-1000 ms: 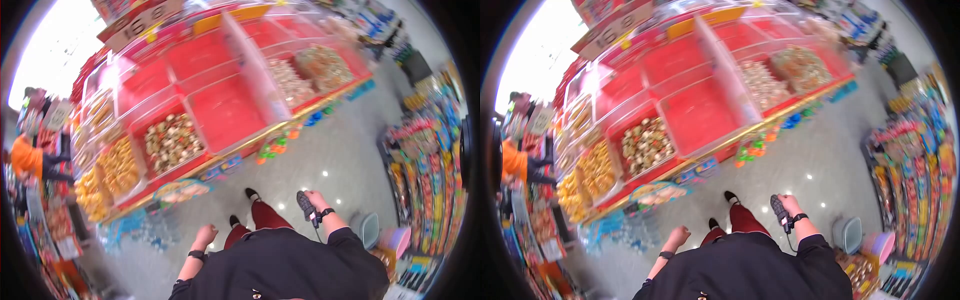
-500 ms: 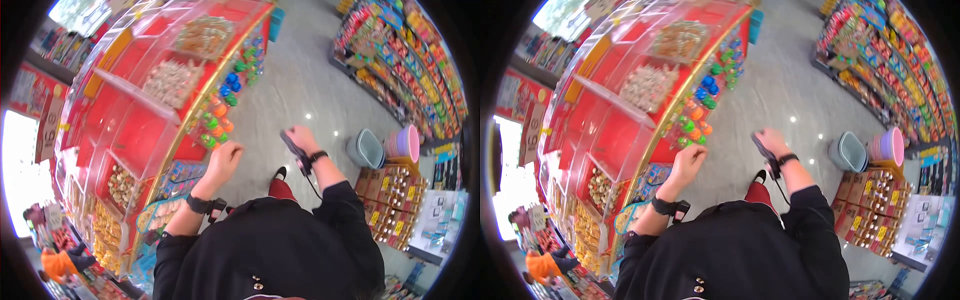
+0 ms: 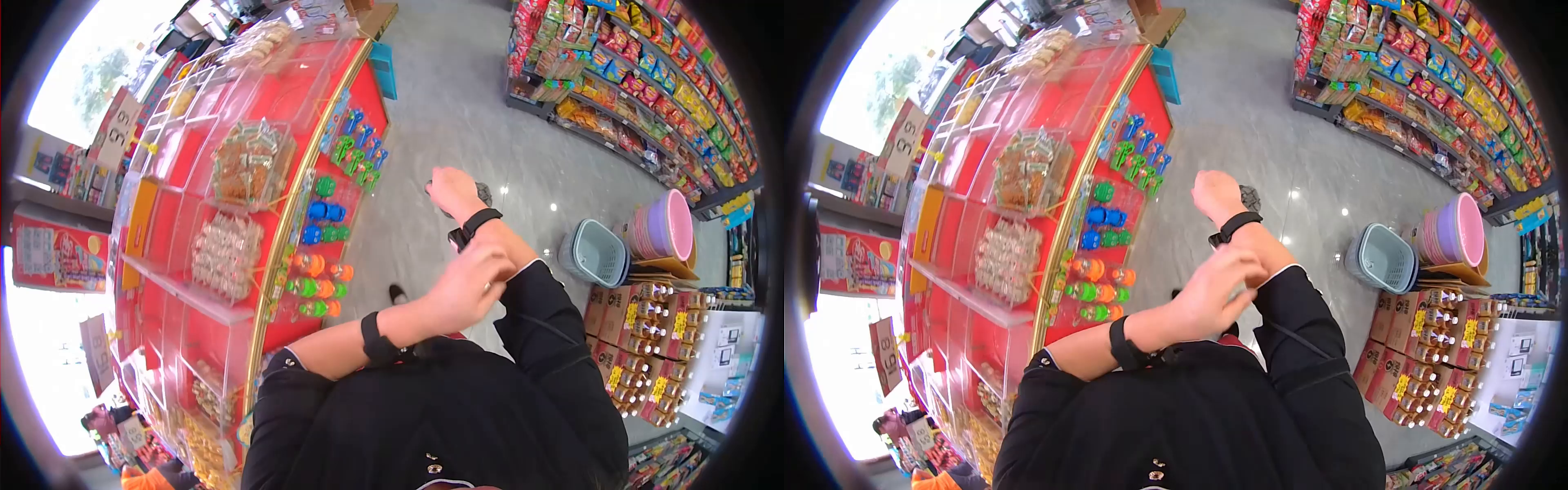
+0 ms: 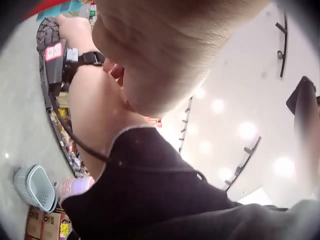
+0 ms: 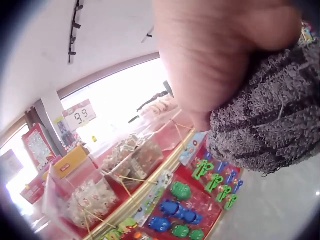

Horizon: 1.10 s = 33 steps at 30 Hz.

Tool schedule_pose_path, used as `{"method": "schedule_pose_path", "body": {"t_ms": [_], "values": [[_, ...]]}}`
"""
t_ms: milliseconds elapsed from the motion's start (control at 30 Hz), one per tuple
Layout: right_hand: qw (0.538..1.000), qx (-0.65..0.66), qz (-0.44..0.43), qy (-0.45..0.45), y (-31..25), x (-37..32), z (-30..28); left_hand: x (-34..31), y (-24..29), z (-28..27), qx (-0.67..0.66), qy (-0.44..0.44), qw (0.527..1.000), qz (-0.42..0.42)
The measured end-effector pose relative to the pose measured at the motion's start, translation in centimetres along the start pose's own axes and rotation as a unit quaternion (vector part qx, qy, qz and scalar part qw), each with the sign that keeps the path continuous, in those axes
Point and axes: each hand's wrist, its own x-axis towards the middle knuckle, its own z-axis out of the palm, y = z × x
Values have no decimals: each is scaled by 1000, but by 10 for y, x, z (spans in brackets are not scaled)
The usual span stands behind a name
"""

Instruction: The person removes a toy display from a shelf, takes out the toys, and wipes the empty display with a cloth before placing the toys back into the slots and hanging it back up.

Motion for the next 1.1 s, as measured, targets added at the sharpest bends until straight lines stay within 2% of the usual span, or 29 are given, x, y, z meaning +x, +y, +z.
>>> {"method": "schedule_pose_path", "body": {"t_ms": [33, 100, 133, 167, 233, 267, 300, 467, 600, 667, 700, 733, 833, 900, 967, 1033, 1100], "values": [[1000, 2, 8, 2, 10, 15, -2, 10, -7, -5, -4, -7, 1000, 2], [999, -15, 33, -8, 31, 45, -5, 29, -26, -21, -57, -121, 989, 59], [999, -21, 45, -6, 41, 58, -6, 40, -40, -28, -60, -128, 987, 71], [998, -26, 49, 9, 50, 73, -11, 53, -59, -34, -71, -132, 985, 84], [997, -45, 63, 25, 65, 100, -25, 83, -93, -45, -40, -41, 996, 70], [996, -52, 53, 49, 72, 111, -30, 102, -105, -49, -43, -29, 998, 35], [995, -55, 45, 75, 74, 120, -39, 122, -116, -52, -54, -33, 997, 41], [987, -14, 136, 81, 118, 159, -89, 203, -148, -52, -24, -82, 986, 141], [982, -30, 133, 131, 160, 206, -138, 273, -180, -39, -23, -100, 972, 210], [982, -12, 124, 142, 175, 232, -159, 308, -199, -32, -14, -95, 965, 243], [978, -27, 95, 186, 183, 248, -171, 328, -208, -29, -2, -89, 956, 278], [969, -42, 65, 236, 193, 268, -189, 347, -219, -28, 12, -87, 955, 284], [966, -10, 28, 256, 215, 314, -227, 394, -233, -32, 34, -135, 956, 257], [968, -10, -4, 249, 226, 348, -240, 437, -232, -35, 103, -50, 953, 282], [969, -8, -55, 243, 229, 385, -244, 474, -237, -32, 140, -38, 958, 247], [978, 23, -62, 197, 239, 419, -230, 503, -260, -33, 210, -70, 950, 220], [986, 35, -56, 156, 248, 446, -219, 517, -277, -39, 281, -48, 938, 198]]}}
